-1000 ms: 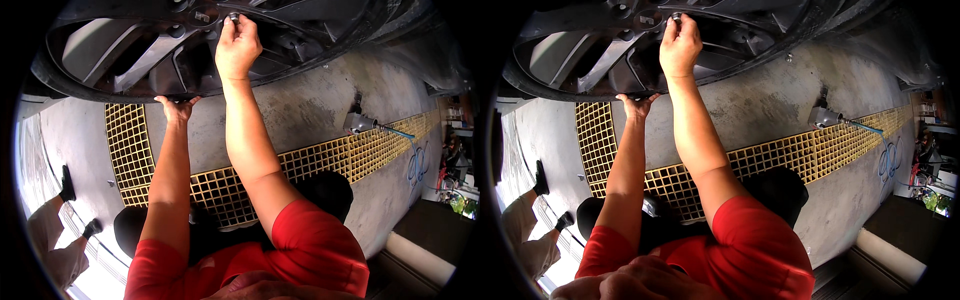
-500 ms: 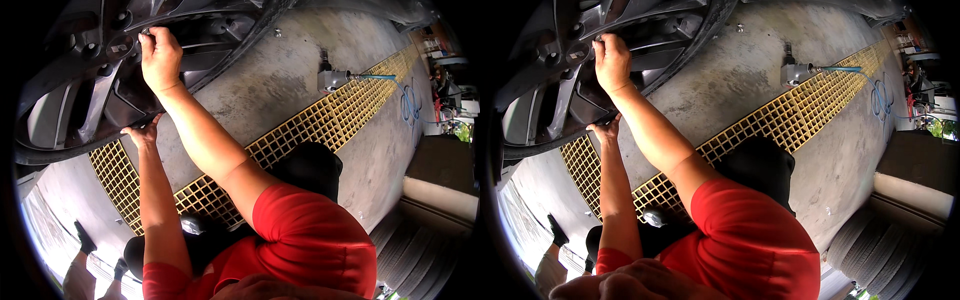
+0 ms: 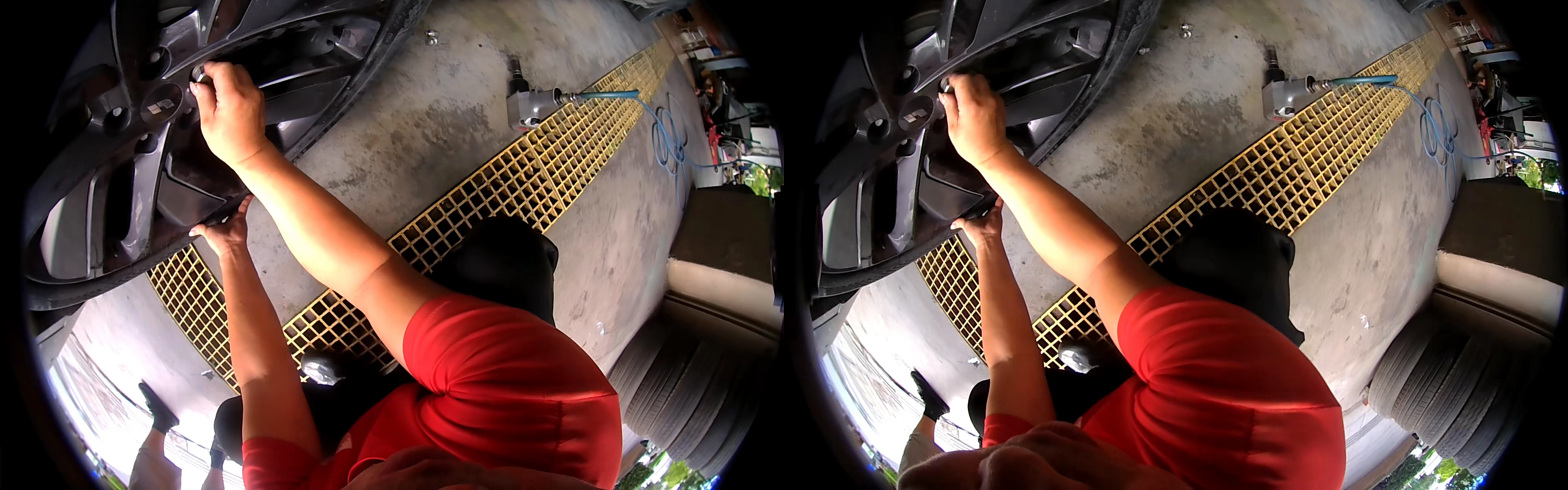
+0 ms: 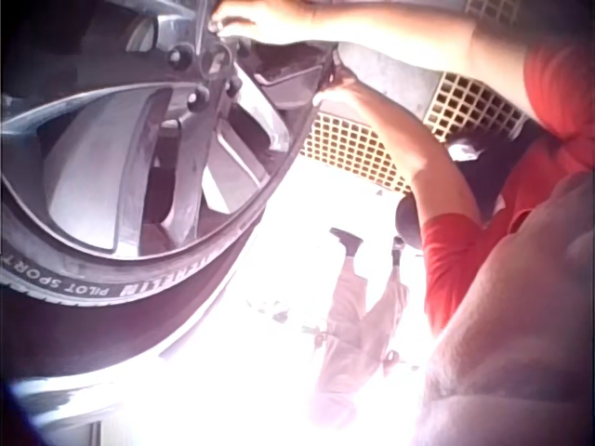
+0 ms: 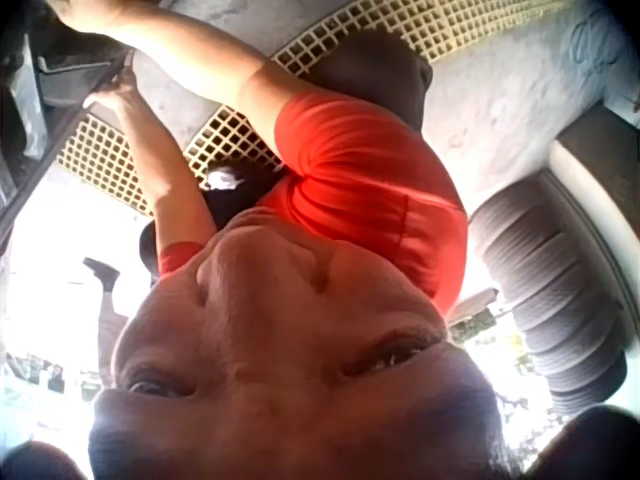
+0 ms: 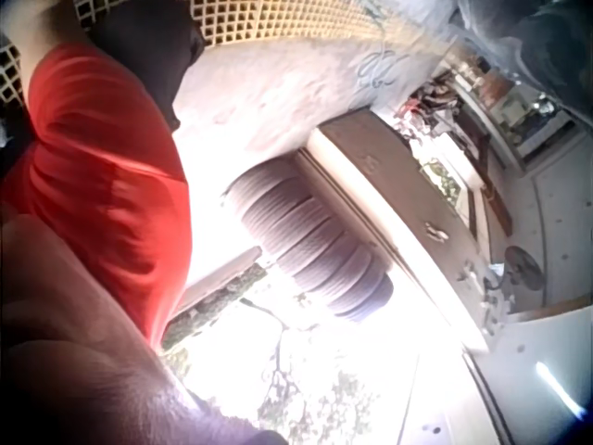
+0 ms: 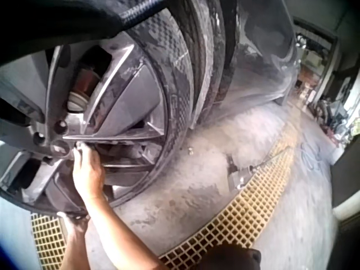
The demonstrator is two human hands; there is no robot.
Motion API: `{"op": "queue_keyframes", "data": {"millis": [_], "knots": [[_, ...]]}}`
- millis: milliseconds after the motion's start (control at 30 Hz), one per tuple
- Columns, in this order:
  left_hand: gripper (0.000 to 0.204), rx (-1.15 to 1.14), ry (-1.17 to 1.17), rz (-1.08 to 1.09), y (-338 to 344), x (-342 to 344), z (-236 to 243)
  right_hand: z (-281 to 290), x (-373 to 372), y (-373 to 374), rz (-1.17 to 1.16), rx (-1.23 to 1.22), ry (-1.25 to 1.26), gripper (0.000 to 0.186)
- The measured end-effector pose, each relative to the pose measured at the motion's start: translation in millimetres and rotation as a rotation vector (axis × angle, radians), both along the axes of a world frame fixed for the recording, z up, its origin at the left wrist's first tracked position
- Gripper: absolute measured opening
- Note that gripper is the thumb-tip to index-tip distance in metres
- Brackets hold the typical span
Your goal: The person mounts a tire onto a car wheel hub, hand-threads lug nuts onto the bolts, and tightens them using a pneumatic impact wrench.
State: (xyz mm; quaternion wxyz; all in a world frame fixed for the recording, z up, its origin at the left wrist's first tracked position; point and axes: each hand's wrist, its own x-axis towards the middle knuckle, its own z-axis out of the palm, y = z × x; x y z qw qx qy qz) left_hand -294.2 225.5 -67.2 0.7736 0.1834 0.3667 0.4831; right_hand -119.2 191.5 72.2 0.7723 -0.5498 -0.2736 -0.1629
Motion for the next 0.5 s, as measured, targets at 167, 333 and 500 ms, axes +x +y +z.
{"op": "queue_keyframes", "data": {"millis": [167,333,500], "knots": [[0.1,0.012,0.0,0.001,2.9,-1.6,-3.6,0.6,0.6,1.4,0.058,0.008,0.087,0.025],[0.098,0.008,-0.003,0.008,6.3,-3.8,-8.5,1.7,0.0,-0.2,0.039,0.039,0.053,0.023],[0.098,0.005,0.003,-0.01,5.6,-3.3,-8.7,2.1,3.2,-3.5,0.024,0.025,0.041,0.02]]}}
